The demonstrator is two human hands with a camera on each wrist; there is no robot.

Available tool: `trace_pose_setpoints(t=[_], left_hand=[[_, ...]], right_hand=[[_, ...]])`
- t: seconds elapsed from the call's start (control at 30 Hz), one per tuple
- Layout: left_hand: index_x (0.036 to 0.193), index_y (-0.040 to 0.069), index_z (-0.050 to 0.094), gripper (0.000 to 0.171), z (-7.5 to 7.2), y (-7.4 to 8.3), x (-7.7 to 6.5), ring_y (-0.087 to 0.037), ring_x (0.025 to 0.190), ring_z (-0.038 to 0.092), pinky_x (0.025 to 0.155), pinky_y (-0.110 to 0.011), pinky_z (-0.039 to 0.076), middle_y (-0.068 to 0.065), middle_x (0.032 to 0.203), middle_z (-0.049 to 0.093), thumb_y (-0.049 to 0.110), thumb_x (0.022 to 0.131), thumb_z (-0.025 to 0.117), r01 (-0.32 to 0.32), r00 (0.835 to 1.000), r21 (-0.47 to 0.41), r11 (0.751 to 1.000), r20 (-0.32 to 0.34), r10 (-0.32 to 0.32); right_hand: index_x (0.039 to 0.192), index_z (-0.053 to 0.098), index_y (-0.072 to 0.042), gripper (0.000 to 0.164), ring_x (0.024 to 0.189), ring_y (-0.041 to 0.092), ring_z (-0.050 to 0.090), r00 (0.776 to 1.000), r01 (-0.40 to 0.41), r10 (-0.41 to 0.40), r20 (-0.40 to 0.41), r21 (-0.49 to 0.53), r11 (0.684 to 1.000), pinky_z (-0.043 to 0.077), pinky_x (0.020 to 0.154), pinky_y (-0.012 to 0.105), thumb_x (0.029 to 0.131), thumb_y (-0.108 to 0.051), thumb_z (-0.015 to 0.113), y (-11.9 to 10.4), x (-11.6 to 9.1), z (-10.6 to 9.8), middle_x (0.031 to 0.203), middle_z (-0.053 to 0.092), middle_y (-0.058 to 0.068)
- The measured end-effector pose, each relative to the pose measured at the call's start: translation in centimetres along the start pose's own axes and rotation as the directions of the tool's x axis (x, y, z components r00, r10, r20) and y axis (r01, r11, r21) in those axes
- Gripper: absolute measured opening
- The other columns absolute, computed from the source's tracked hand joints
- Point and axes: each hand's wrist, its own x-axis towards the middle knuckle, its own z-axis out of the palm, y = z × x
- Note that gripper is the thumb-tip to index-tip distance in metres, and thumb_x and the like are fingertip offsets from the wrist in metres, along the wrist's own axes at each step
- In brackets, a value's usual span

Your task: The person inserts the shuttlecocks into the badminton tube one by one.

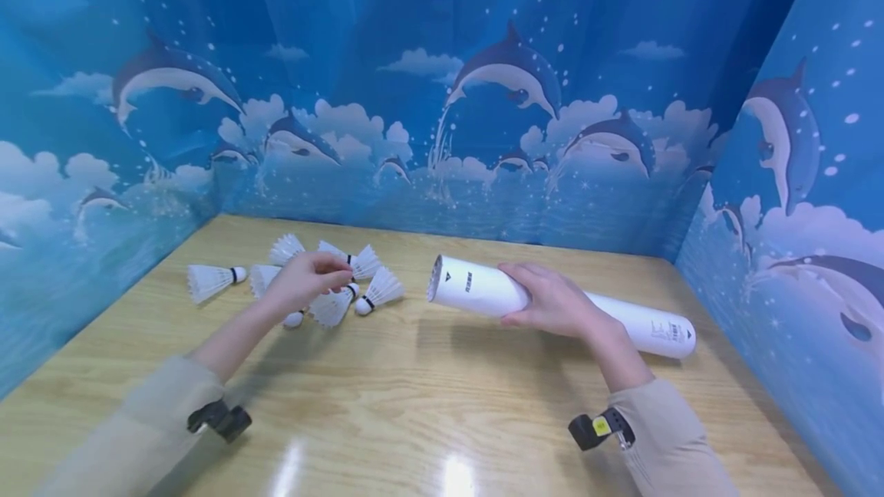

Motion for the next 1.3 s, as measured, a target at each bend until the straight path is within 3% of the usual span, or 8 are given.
trace_pose_setpoints(t=[0.2,0.4,0.73,0.83,1.03,1.3], left_hand=[[0.108,0.0,0.064,0.027,-0.9,-1.1,-0.8,-0.019,0.08,0.062,0.071,-0.034,0.049,-0.01,0.096,0.067,0.02,0.091,0.06,0.054,0.998,0.014,0.998,-0.02,-0.054],[0.108,-0.005,0.063,0.027,-1.1,-2.4,-1.2,-0.02,0.073,0.063,0.065,-0.031,0.048,-0.014,0.089,0.068,0.014,0.089,0.06,0.019,0.999,0.012,1.0,-0.045,-0.018],[0.11,-0.008,0.062,0.031,-0.1,-3.5,-0.9,-0.02,0.067,0.065,0.058,-0.029,0.048,-0.018,0.091,0.068,0.012,0.086,0.061,0.007,0.999,0.095,0.995,0.039,-0.011],[0.11,-0.007,0.063,0.031,0.2,-3.6,-0.9,-0.02,0.072,0.065,0.062,-0.03,0.049,-0.017,0.094,0.068,0.013,0.086,0.061,0.003,0.998,0.137,0.991,0.054,-0.011],[0.108,-0.005,0.065,0.029,0.1,-3.6,-1.0,-0.03,0.097,0.061,0.08,-0.039,0.049,-0.017,0.103,0.066,0.014,0.086,0.061,0.006,1.0,0.189,0.982,0.016,-0.009],[0.102,-0.002,0.068,0.025,0.1,-3.8,-1.0,-0.028,0.091,0.061,0.076,-0.037,0.049,-0.013,0.095,0.068,0.013,0.083,0.063,0.009,0.999,0.166,0.986,-0.047,-0.002]], right_hand=[[0.135,0.046,-0.008,0.079,0.108,0.034,0.054,1.0,-0.007,0.007,0.006,0.0,1.0,0.046,0.083,0.051,0.071,-0.039,0.079,0.1,0.0,-0.1,0.127,0.053,0.016],[0.135,0.046,-0.007,0.078,0.108,0.034,0.054,1.0,-0.014,0.014,0.009,-0.012,1.0,0.047,0.082,0.05,0.072,-0.038,0.079,0.1,-0.1,-0.1,0.127,0.053,0.015],[0.135,0.046,-0.007,0.078,0.109,0.034,0.054,1.0,-0.012,0.012,0.0,-0.018,1.0,0.046,0.083,0.051,0.071,-0.039,0.079,0.2,-0.2,0.1,0.126,0.054,0.016],[0.135,0.046,-0.008,0.078,0.108,0.034,0.054,1.0,-0.013,0.013,-0.001,-0.016,1.0,0.047,0.082,0.051,0.072,-0.04,0.078,0.2,-0.3,0.1,0.127,0.054,0.016],[0.135,0.046,-0.008,0.079,0.109,0.034,0.054,1.0,-0.017,0.017,-0.001,-0.017,1.0,0.047,0.082,0.051,0.071,-0.042,0.078,0.3,-0.3,0.2,0.127,0.053,0.015],[0.135,0.047,-0.009,0.079,0.108,0.034,0.054,1.0,-0.016,0.016,-0.008,-0.017,1.0,0.047,0.082,0.051,0.07,-0.041,0.079,0.4,-0.4,0.2,0.127,0.054,0.015]])
